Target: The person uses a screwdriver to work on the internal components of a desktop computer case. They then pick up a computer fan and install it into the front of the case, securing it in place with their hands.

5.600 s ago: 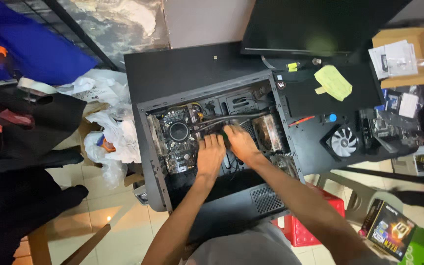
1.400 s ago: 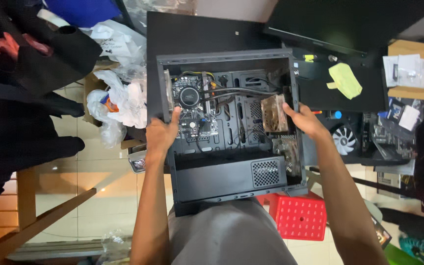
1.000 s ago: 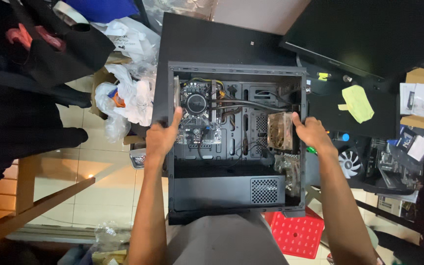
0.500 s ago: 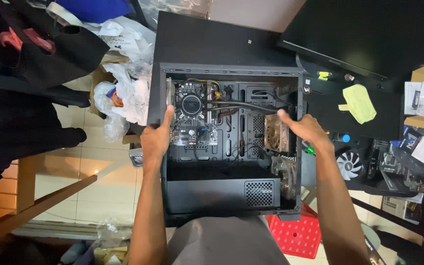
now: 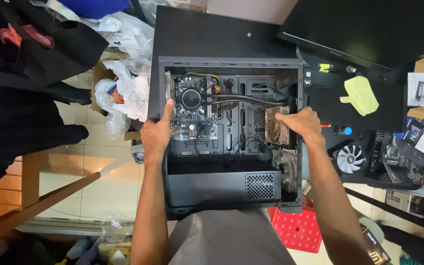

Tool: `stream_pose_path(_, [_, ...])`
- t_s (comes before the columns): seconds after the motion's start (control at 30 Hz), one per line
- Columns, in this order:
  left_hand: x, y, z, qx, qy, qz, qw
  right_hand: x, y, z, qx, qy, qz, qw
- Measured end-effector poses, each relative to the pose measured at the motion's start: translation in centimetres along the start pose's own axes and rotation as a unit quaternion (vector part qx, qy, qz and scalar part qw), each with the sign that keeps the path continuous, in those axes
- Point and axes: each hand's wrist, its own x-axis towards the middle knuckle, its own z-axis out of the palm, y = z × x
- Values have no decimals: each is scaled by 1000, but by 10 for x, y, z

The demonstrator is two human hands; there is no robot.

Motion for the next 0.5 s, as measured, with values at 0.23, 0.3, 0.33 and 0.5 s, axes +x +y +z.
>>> stream_pose_path(0.23, [-1, -3, -1, -5, -1, 10, 1000, -54, -17, 15, 36, 180, -49, 982])
stream_pose_path(0.3, [5, -7, -1, -12, -2, 16, 1000, -65, -25, 12, 46, 179, -67, 980])
stream_pose_path(0.33, [9, -10, 1, 8, 3, 6, 1000, -64, -24, 12, 41, 176, -100, 978])
stream_pose_path(0.5, [-3, -2, -9, 18, 0, -6, 1000, -91, -40, -10, 73, 122, -159, 977])
